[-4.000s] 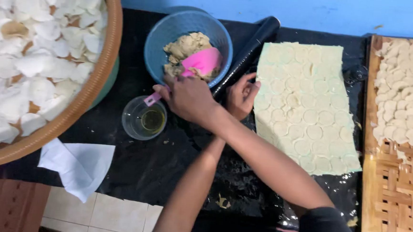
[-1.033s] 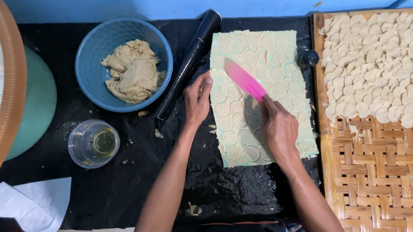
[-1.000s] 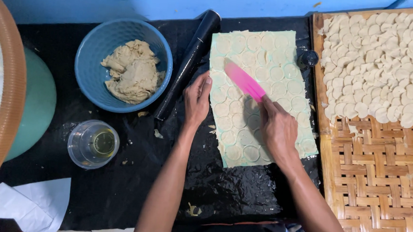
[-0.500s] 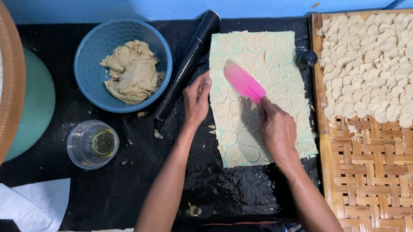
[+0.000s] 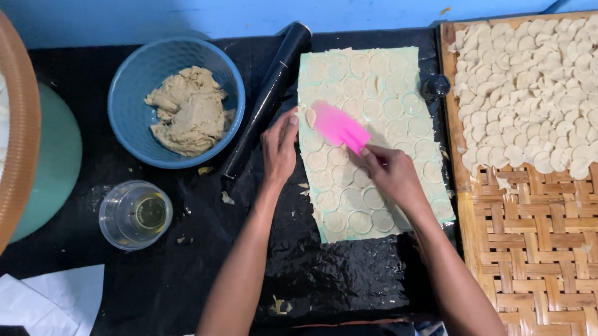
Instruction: Using a pink spatula to transfer small circular pieces of dough from a plastic sheet to a woven drying tray.
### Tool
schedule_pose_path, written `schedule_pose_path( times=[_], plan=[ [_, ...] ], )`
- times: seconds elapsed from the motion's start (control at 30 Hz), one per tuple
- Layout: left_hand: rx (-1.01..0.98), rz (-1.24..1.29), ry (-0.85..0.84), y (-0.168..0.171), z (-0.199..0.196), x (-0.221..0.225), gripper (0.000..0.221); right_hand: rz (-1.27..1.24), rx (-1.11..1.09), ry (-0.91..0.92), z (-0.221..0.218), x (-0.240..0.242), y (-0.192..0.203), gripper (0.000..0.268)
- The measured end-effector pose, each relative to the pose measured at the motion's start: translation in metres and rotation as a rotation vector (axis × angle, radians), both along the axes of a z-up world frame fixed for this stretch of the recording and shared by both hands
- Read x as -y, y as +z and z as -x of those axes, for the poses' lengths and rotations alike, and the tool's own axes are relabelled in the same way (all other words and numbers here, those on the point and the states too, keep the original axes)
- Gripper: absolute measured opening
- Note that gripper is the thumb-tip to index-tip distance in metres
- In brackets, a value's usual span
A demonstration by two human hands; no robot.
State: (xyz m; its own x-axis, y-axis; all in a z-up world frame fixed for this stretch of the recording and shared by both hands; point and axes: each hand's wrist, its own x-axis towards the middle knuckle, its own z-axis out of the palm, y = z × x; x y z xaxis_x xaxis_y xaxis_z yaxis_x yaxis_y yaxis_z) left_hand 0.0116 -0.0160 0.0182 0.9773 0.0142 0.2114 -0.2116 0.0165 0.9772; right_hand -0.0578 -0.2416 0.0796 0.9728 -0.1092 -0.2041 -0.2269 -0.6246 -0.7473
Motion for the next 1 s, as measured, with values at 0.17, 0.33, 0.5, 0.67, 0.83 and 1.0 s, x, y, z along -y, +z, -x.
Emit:
schedule_pose_path(
  times=[0.17,0.33,0.5,0.67,0.83,1.0],
  plan=[
    [-0.055,0.147,-0.049,-0.014,-0.003,-0.002,0.040,-0.234,-0.166,-0.042,0.004,0.005,0.000,0.040],
    [-0.083,0.153,-0.060,-0.021,-0.009,-0.001,0.034,-0.415,-0.192,-0.073,0.018,0.019,-0.004,0.039],
    [-0.306,0.231,-0.215,-0.068,-0.023,-0.003,0.030,-0.471,-0.116,-0.142,0.058,0.045,-0.005,0.035],
    [-0.485,0.585,-0.214,-0.036,0.002,0.005,0.038,-0.472,-0.063,-0.330,0.129,0.098,-0.012,0.035],
    [-0.466,0.630,-0.096,-0.018,0.028,0.007,0.041,-0.399,0.043,-0.558,0.187,0.173,-0.021,0.035],
    [-0.533,0.591,-0.013,0.050,0.058,0.022,0.043,0.094,0.130,-0.736,0.199,0.263,-0.017,0.038]
  ],
)
